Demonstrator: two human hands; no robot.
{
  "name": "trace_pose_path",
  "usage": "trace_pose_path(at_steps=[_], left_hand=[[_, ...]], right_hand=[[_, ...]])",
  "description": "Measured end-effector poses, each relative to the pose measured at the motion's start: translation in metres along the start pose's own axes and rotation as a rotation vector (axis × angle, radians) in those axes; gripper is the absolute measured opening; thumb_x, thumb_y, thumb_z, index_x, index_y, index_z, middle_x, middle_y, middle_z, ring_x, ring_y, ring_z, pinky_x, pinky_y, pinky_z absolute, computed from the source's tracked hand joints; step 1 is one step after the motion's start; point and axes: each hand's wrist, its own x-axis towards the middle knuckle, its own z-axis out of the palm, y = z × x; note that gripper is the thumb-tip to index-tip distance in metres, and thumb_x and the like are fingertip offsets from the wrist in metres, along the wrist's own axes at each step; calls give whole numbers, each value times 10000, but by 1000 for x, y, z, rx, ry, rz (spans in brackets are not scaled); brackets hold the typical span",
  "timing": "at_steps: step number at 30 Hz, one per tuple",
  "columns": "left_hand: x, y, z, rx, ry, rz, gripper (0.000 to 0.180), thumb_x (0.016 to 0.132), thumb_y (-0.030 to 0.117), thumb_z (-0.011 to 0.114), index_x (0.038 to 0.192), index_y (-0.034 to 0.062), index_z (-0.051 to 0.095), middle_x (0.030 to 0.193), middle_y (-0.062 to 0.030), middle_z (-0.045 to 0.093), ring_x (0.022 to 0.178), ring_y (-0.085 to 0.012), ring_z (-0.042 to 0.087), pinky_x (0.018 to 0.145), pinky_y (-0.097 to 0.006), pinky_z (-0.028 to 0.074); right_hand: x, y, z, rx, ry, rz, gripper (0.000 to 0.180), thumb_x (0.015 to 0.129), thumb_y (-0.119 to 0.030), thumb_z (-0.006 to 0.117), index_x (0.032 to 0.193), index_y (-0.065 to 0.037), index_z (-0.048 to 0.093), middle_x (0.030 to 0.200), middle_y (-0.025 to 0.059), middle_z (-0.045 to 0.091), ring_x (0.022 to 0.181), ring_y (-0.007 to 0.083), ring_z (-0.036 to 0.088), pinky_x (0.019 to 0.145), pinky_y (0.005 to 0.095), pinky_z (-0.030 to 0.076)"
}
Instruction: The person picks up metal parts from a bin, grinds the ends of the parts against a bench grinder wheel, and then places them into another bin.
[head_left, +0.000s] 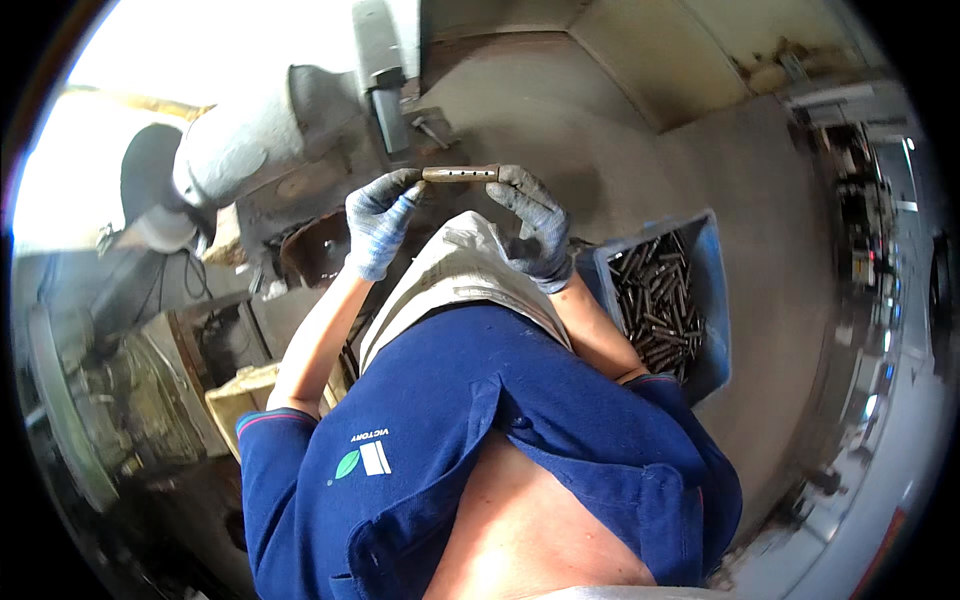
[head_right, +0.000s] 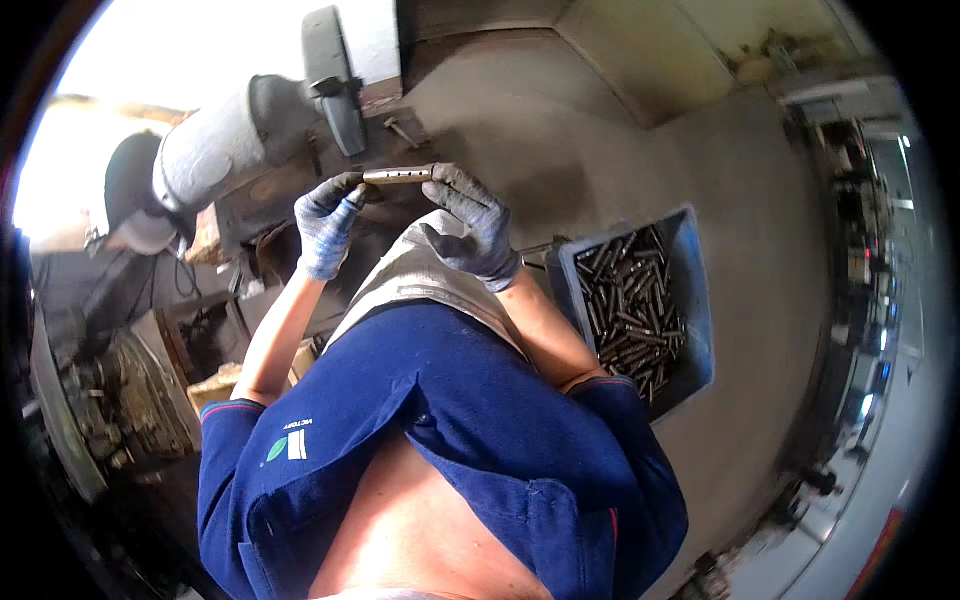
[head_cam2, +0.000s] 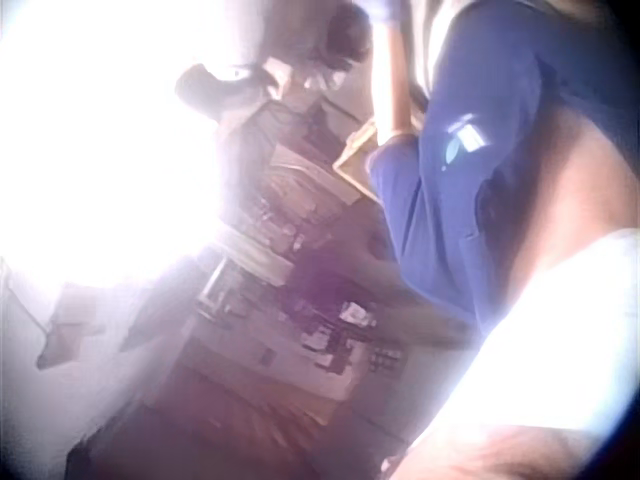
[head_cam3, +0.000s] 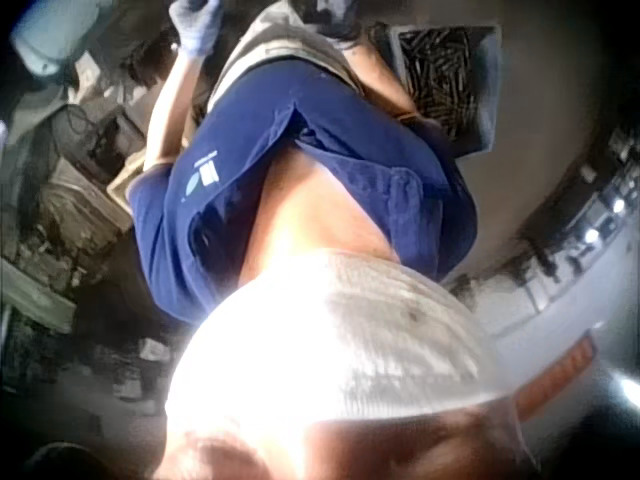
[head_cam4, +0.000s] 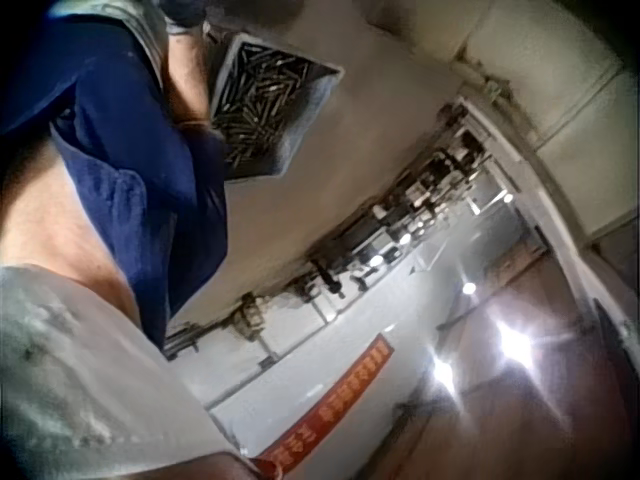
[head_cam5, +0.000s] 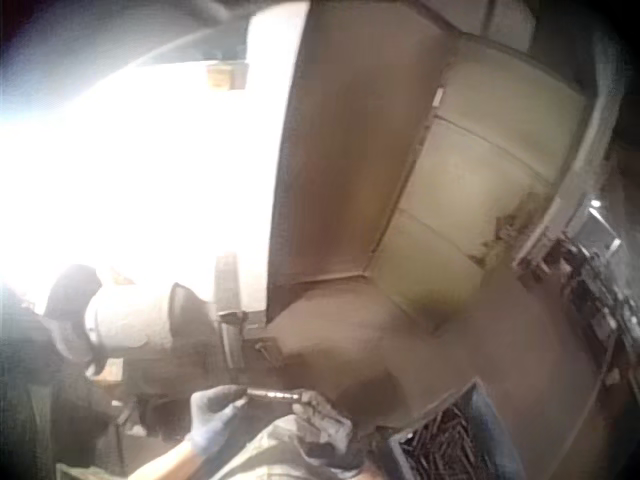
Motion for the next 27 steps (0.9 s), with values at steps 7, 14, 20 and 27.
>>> trace_pose_path(at_steps=[7,14,20,27], left_hand=[[-4,-38,13,33,-190,-144,191,832,55,653,1007,-20,648,851,4,633,726,-46,521,650,-179,424],[-29,-94,-12,214,-407,-279,81,836,45,629,882,-17,652,795,39,607,705,-41,498,649,-193,413],[-28,-119,-26,134,-351,-432,36,810,21,634,838,3,648,788,11,624,697,-52,511,651,-205,413],[-34,-96,-36,361,-287,-416,206,808,103,647,935,-59,635,836,-77,659,747,-130,579,699,-251,455]], right_hand=[[-74,-12,-85,-309,147,385,396,653,-104,781,1014,-12,648,1108,152,595,1012,267,597,907,323,465],[-202,-51,-207,-678,548,846,146,776,-34,664,903,28,630,935,84,630,826,158,598,747,266,500],[-292,-54,-280,-570,1248,915,167,840,-129,669,932,11,656,877,23,642,790,100,552,750,230,450],[-221,-6,-217,-538,665,1002,236,839,-181,652,915,43,651,794,55,646,751,148,586,698,288,452]])
